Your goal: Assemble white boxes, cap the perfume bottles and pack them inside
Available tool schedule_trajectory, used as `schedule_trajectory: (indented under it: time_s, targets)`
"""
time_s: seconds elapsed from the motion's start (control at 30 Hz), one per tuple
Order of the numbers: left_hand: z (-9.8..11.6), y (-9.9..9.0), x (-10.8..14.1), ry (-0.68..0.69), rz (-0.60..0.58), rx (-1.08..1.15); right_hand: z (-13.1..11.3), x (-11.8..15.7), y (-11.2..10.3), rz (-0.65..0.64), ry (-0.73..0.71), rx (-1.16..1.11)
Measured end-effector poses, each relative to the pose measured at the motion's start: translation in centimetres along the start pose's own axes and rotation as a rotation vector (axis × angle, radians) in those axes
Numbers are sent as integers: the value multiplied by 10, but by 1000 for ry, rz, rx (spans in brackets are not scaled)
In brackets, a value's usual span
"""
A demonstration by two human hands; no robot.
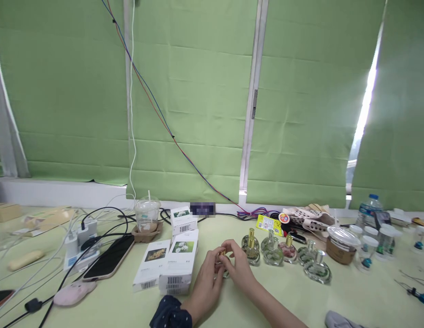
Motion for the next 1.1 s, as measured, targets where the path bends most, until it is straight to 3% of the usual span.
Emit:
schedule_trajectory:
  time_s: [0.33,0.47,0.57,0.67,0.87,0.97,1.1]
  targets:
    - [11,-5,7,25,66,-65,5,2,15,-218,5,-85]
    - [11,-8,9,31,94,-193,6,6,6,-240,-2,-62]
    - [12,-8,9,26,92,-266,4,19,-19,-187,34,79]
    - [11,-6,8,16,62,-294,3,38,-58,-108,91,246]
    - [15,-4,3,38,44,-308,27,80,-137,17,270,459]
    - [17,-5,3,34,45,-301,45,95,-160,43,351,513]
    - [20,-4,3,30,42,-304,61,104,-174,65,394,629]
Point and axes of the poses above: each hand's wrist, its own x-axis away from the middle knuckle, its own y-axis out of the palm, z = x × y, the point moved 8 cm from there along -x, towards the middle knuckle, and after that the axes turned 8 degrees about -z, right-handed, at the moved point
